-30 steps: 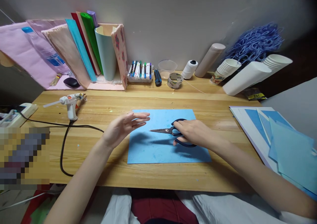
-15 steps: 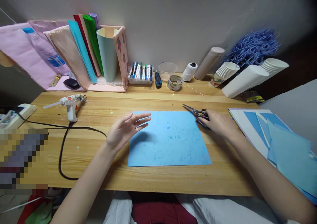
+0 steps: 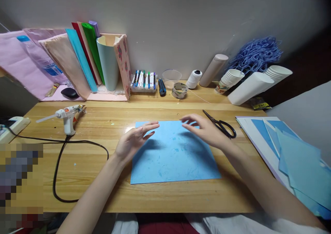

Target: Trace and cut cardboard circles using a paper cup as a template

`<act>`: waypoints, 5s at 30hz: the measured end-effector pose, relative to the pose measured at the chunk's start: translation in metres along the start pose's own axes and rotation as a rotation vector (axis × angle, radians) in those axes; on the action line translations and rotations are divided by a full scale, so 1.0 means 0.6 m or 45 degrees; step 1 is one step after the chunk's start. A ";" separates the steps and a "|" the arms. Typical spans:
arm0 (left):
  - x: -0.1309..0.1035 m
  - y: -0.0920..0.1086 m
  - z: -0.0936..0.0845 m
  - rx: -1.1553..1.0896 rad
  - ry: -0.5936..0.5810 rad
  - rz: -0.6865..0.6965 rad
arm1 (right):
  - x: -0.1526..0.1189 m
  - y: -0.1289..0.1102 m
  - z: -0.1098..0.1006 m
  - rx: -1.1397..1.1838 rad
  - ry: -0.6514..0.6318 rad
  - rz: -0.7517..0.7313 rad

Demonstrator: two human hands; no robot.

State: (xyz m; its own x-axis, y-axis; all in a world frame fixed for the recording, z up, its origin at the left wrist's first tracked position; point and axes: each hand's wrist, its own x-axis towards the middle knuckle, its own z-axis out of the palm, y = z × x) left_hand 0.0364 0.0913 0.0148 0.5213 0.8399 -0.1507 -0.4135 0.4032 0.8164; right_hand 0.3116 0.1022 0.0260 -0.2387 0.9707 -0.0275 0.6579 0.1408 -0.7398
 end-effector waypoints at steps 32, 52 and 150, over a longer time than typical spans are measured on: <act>-0.016 -0.014 0.006 0.207 -0.087 0.286 | 0.021 -0.090 0.088 0.799 -0.095 0.012; -0.033 0.008 0.033 0.569 0.095 0.260 | -0.015 -0.093 0.047 -0.296 0.544 -0.585; -0.082 0.005 0.046 1.306 0.065 0.381 | 0.008 -0.027 -0.008 -0.131 0.373 -0.269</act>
State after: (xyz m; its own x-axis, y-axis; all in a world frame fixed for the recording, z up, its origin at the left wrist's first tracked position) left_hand 0.0303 0.0412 0.0399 0.4609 0.8780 0.1294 0.3182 -0.2996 0.8995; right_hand 0.3030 0.1057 0.0412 -0.1722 0.9306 0.3230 0.6877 0.3484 -0.6370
